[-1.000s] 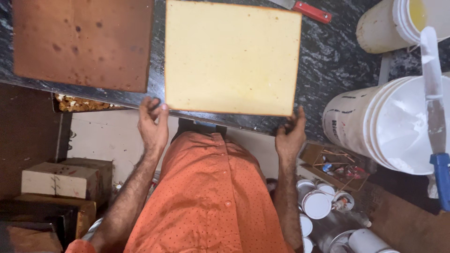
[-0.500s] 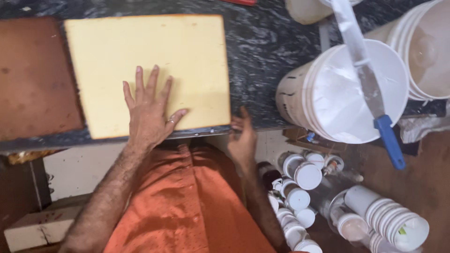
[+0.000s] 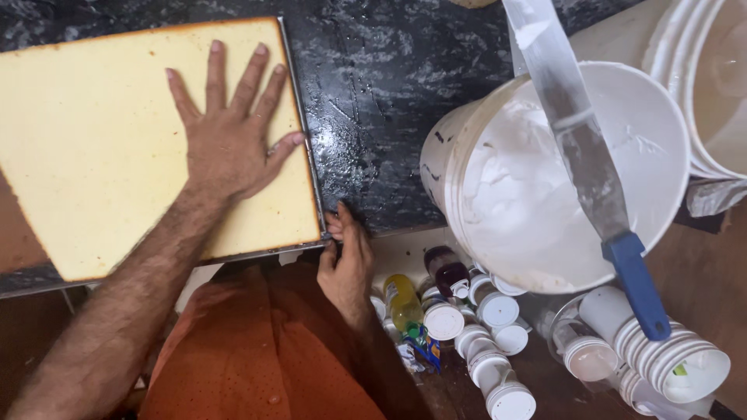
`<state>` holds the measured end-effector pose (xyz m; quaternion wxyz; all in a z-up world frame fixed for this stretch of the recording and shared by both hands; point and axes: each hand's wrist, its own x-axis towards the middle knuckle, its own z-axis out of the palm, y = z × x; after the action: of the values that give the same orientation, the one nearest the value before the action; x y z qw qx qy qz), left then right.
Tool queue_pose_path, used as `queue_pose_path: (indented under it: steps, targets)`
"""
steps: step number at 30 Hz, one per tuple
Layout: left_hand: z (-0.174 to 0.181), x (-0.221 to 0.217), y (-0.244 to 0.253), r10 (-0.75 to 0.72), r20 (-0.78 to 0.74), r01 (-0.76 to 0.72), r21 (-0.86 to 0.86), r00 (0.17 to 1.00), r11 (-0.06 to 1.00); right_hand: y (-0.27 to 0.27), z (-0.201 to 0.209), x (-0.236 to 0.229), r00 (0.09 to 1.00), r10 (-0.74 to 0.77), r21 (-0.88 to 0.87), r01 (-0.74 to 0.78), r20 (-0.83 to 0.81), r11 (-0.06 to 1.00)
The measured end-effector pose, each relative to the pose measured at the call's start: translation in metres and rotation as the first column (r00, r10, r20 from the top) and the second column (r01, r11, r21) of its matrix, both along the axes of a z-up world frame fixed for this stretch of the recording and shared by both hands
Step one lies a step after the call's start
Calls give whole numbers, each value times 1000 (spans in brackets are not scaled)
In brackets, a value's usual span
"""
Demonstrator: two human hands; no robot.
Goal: The person places a rectangular panel on a workbench, then repeatedly scoops yellow liquid from a bucket and spreads it evenly across the panel surface with their hand. They flip the panel to coat the other side and handle a second panel similarly.
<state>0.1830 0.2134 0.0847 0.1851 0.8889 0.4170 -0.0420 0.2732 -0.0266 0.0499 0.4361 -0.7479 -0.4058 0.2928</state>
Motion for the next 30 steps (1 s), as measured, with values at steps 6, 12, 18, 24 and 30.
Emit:
queue_pose_path:
  steps: [6,12,18,24,30]
  targets:
    - [4,-3,1,29,-5,-29,11,1000,1000,7,16,2,1000,-14,-101,11,-28,995]
    - [10,-6,2,65,-32,-66,-32,997,997,7,20,17,944,-22,-76,-4,-330,997]
    - [10,-6,2,98,-58,-100,-36,993,994,26,33,10,967,249,123,-240,-58,963]
    - [12,-8,6,113,-79,-117,-46,990,992,43,40,4,956,293,72,-291,-17,954]
    - [15,5,0,202,-119,-208,-39,972,977,47,29,32,964,236,190,-211,-121,959]
